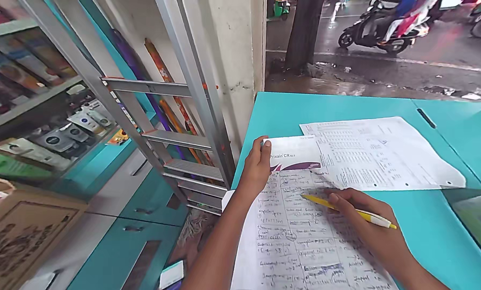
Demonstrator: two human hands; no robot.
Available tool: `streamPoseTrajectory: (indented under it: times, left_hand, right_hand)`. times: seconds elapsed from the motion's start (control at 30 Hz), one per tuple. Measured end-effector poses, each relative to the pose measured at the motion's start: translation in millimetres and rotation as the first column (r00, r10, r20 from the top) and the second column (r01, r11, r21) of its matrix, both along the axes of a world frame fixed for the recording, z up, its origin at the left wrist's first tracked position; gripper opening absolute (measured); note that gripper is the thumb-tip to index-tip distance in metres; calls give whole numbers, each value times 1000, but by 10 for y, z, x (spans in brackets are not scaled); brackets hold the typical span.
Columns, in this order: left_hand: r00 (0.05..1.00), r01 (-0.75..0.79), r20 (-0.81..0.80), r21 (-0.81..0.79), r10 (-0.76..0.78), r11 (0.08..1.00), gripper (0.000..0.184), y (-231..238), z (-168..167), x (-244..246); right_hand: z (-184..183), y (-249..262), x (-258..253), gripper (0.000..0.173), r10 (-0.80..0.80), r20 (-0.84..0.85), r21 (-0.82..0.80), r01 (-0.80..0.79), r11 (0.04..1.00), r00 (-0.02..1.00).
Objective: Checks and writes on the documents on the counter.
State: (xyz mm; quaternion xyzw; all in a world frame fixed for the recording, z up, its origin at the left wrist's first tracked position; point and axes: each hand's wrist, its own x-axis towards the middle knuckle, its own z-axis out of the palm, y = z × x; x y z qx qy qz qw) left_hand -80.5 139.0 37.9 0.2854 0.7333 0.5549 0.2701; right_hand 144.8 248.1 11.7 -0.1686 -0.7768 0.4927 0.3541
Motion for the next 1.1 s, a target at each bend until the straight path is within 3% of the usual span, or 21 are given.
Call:
streamPoseTrajectory:
  times: [1.1]
  left_hand:
    - [1000, -1, -3, 23, 1, 1000, 45, 10, -25, 1]
  right_hand:
    - [34, -18, -4, 19, -14, -22, 23, 15, 1000, 1000]
